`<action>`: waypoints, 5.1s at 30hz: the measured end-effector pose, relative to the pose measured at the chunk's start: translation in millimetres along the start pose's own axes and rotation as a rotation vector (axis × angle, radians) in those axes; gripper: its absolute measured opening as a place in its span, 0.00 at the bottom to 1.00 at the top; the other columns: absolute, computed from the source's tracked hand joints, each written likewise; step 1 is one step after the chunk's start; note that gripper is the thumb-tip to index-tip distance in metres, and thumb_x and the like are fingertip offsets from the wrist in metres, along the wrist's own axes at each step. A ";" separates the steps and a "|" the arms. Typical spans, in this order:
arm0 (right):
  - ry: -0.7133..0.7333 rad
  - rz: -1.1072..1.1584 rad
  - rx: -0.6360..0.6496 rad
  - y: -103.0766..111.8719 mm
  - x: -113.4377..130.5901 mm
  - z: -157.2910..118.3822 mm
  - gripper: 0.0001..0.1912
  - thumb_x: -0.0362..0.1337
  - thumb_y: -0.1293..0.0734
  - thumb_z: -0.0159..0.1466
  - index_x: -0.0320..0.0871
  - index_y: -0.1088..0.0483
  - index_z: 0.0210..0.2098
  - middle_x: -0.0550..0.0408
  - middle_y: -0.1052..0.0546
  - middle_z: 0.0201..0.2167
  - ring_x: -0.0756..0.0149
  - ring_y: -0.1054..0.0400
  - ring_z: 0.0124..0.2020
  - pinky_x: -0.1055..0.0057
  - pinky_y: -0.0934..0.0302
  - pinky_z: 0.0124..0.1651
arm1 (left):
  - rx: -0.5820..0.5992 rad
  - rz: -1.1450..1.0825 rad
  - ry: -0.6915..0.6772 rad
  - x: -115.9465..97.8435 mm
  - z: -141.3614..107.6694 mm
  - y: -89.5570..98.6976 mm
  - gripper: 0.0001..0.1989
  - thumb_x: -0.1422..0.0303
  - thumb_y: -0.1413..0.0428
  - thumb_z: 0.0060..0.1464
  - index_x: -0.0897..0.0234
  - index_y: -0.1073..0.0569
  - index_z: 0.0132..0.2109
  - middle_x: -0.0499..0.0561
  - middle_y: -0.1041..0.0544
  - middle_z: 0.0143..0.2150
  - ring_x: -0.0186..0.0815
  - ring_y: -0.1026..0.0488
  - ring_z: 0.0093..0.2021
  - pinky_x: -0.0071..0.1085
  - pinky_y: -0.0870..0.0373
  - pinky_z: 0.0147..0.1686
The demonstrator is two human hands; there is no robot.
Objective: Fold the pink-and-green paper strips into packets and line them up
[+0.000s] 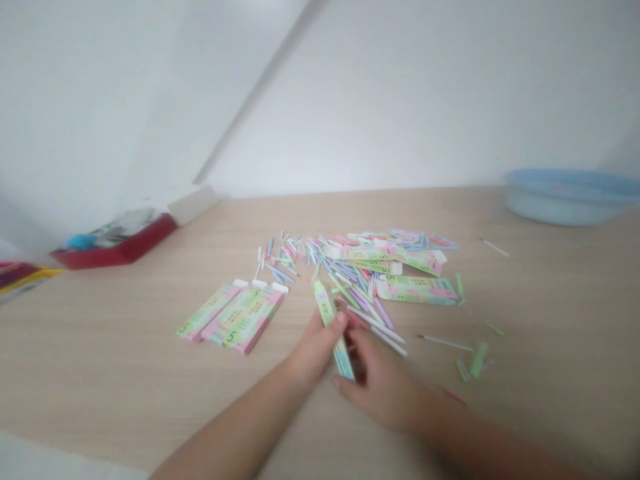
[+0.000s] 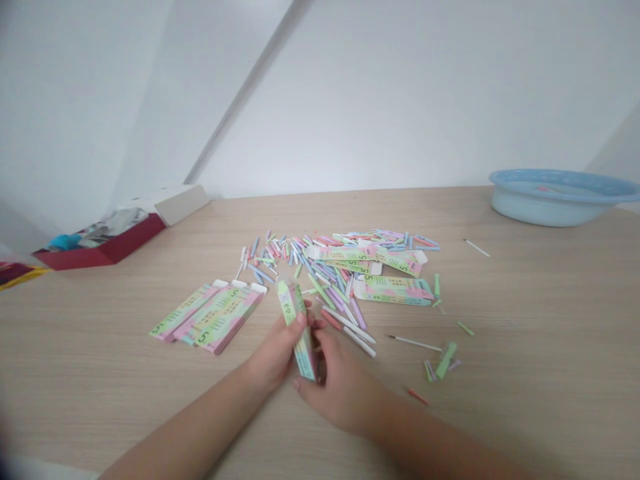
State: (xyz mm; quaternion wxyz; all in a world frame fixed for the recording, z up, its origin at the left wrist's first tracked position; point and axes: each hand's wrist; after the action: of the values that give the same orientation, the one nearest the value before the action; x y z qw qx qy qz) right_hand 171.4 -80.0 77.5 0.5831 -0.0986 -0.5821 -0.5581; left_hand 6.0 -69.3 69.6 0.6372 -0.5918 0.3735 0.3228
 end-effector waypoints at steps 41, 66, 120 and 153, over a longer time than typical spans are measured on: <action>0.413 -0.549 0.012 18.2 -16.1 -1.6 0.22 0.56 0.33 0.67 0.41 0.27 0.43 0.42 0.24 0.42 0.50 0.28 0.44 0.56 0.32 0.44 | 0.137 -0.397 0.225 4.3 2.0 8.9 0.28 0.47 0.45 0.63 0.69 0.24 0.53 0.60 0.18 0.45 0.49 0.21 0.51 0.41 0.30 0.57; 0.445 -0.518 0.109 28.9 -15.4 2.6 0.22 0.51 0.34 0.71 0.41 0.28 0.54 0.42 0.24 0.49 0.50 0.30 0.57 0.54 0.32 0.56 | 0.126 -0.406 0.345 -3.0 5.1 9.7 0.37 0.39 0.52 0.62 0.73 0.23 0.52 0.63 0.18 0.43 0.47 0.20 0.44 0.38 0.26 0.47; 0.632 -0.714 -0.170 20.7 -12.6 8.1 0.11 0.30 0.37 0.72 0.36 0.26 0.51 0.46 0.20 0.42 0.58 0.26 0.50 0.58 0.30 0.60 | -0.227 -0.424 0.202 -9.4 12.0 4.2 0.34 0.42 0.57 0.66 0.69 0.23 0.39 0.61 0.21 0.36 0.44 0.21 0.37 0.37 0.21 0.37; 0.690 -0.704 -0.104 20.1 -10.3 9.3 0.16 0.29 0.40 0.72 0.35 0.30 0.57 0.45 0.20 0.45 0.57 0.26 0.52 0.54 0.36 0.67 | -0.267 -0.411 0.200 -11.5 9.3 -0.7 0.31 0.43 0.55 0.66 0.69 0.23 0.42 0.60 0.19 0.36 0.43 0.19 0.37 0.35 0.21 0.37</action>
State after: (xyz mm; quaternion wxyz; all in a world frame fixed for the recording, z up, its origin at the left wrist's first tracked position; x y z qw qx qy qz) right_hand 184.6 -60.2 82.9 0.5122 0.2655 -0.3245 -0.7496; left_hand 1.6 -59.7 80.1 0.5657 -0.7629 0.2608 0.1730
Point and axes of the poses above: each hand's wrist, its own z-axis towards the middle knuckle, its own y-axis out of the back of the hand, x = y × z
